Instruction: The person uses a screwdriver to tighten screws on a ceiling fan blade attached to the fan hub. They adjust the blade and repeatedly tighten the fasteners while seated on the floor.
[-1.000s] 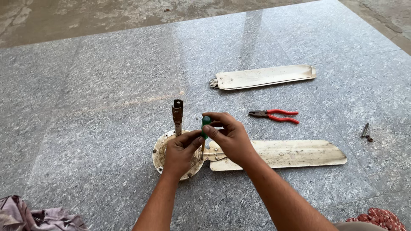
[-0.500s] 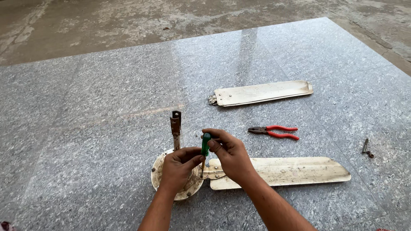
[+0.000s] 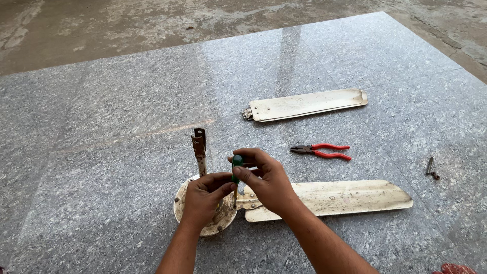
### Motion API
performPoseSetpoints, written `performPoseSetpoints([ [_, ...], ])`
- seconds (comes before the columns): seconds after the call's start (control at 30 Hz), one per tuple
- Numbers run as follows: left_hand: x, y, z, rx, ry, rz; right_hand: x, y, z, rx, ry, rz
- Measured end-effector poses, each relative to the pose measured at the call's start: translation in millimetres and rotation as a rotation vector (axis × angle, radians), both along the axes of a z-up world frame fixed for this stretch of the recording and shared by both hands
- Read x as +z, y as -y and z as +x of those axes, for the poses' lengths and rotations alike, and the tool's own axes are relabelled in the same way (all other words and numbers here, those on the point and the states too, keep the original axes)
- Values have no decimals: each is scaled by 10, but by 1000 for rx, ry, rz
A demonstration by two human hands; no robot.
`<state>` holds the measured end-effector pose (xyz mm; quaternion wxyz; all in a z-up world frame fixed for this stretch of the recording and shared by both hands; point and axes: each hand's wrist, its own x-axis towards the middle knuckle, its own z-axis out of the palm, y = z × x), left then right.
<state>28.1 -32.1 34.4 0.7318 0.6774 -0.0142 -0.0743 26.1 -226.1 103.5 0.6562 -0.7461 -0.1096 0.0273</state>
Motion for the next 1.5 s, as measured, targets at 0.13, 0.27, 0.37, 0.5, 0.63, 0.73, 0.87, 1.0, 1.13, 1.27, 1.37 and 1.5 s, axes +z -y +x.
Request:
performPoseSetpoints([
  [0.13, -13, -1, -2, -1, 9, 23, 4, 13, -19, 9, 33, 90],
  [0.27, -37, -22, 5, 6, 8, 16, 41, -8, -29, 19, -13, 57],
  [0.37, -50, -21, 21, 1, 3, -23, 93, -9, -45, 1, 23, -12],
  [0.5, -57, -33, 22, -9, 8, -30, 135, -3, -50, 4, 42, -30],
  [0.63, -47, -30, 2, -20, 22, -34, 114, 8, -52, 10, 68, -23],
  [0.73, -18, -7, 8, -21, 17, -23, 84, 19, -32, 4, 96, -25],
  [0.87, 13, 10, -14, -23, -1, -29, 55, 21, -14, 9, 93, -29],
  [1.0, 25, 18, -23, -20, 8, -53, 56, 14, -28, 15, 24, 48],
  [1.13, 29, 24, -19, -39, 45, -77, 65, 4, -32, -25, 136, -89],
  [1.27, 29, 46, -25, -24, 35, -39, 55, 36, -23, -31, 88, -31],
  [1.37, 42, 46, -17, -18, 39, -30, 35, 44, -29, -42, 79, -52],
  [1.5, 67, 44, -17, -23, 30, -47, 30, 45, -32, -41, 229, -107],
])
